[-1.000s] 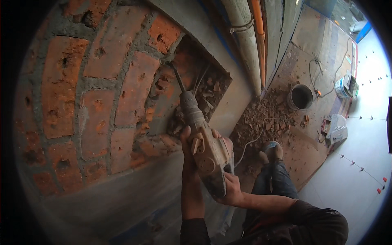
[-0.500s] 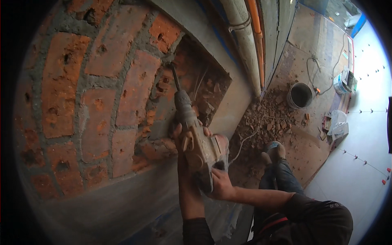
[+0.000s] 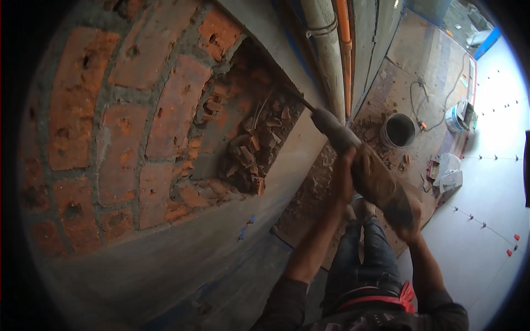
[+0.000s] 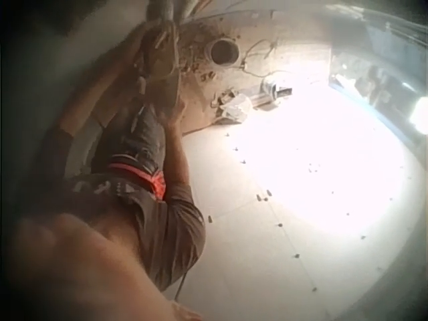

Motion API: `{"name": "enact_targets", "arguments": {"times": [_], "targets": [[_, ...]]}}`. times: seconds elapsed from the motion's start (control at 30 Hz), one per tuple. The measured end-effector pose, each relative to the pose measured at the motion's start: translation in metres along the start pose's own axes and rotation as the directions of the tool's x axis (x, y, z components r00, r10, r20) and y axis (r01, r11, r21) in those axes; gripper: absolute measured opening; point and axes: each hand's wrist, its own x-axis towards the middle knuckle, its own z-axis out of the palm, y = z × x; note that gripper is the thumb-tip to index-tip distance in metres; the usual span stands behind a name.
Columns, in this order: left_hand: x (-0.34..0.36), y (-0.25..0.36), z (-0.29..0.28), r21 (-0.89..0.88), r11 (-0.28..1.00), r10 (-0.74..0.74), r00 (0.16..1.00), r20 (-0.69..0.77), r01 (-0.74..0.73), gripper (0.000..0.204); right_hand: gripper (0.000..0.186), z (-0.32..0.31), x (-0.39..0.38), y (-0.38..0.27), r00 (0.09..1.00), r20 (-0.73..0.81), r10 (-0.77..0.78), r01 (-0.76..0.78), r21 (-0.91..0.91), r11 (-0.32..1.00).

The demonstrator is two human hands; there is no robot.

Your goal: Use a rotary hammer drill to chip away brick and concrete from a wall opening.

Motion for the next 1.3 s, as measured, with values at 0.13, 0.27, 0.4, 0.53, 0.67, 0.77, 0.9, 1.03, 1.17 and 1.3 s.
{"name": "enact_targets", "arguments": {"times": [0.13, 0.27, 0.4, 0.53, 0.67, 0.77, 0.9, 1.03, 1.17, 1.3], "targets": [[-0.034, -0.043, 0.010, -0.091, 0.986, -0.149, 0.985, -0.084, 0.141, 0.046, 0.029, -0.005, -0.054, 0.009, 1.000, 0.019, 0.003, -0.003, 0.003, 1.000], [-0.054, -0.004, 0.006, -0.007, 0.986, -0.166, 0.985, -0.040, 0.166, 0.054, 0.033, 0.021, -0.039, 0.003, 0.981, 0.056, -0.183, 0.182, 0.038, 0.983], [-0.049, 0.069, -0.020, 0.058, 0.997, -0.039, 0.998, -0.045, 0.042, 0.070, 0.039, 0.055, 0.005, -0.020, 0.973, 0.061, -0.222, 0.204, 0.215, 0.955], [-0.030, 0.153, -0.026, 0.089, 0.992, 0.096, 0.985, -0.140, -0.084, 0.064, 0.048, 0.109, 0.058, -0.066, 0.978, 0.036, -0.206, 0.189, 0.265, 0.946], [-0.016, 0.172, -0.054, 0.037, 0.999, 0.007, 1.000, 0.008, -0.007, 0.062, 0.055, 0.159, 0.059, -0.071, 0.982, -0.108, -0.157, 0.180, 0.255, 0.950], [-0.013, 0.168, -0.053, -0.037, 0.996, -0.085, 0.994, -0.061, 0.083, 0.064, 0.056, 0.159, 0.053, -0.051, 0.965, -0.154, -0.212, 0.240, 0.195, 0.951], [-0.006, 0.135, -0.043, 0.049, 0.998, 0.048, 0.997, -0.056, -0.045, 0.068, 0.050, 0.116, 0.050, -0.040, 0.984, -0.116, -0.134, 0.145, 0.088, 0.985], [0.002, 0.088, -0.055, 0.006, 0.985, -0.171, 0.982, 0.077, 0.171, 0.080, 0.040, 0.109, 0.021, -0.051, 0.979, -0.146, -0.145, 0.146, -0.005, 0.989], [-0.015, 0.036, -0.073, -0.147, 0.950, -0.268, 0.961, 0.066, 0.275, 0.081, 0.035, 0.103, 0.004, -0.048, 0.999, 0.000, -0.041, 0.041, 0.028, 0.999], [-0.059, 0.018, -0.060, -0.115, 0.961, -0.260, 0.963, -0.075, 0.251, 0.081, 0.031, 0.063, -0.013, -0.018, 0.986, 0.130, -0.102, 0.091, 0.086, 0.992]]}}
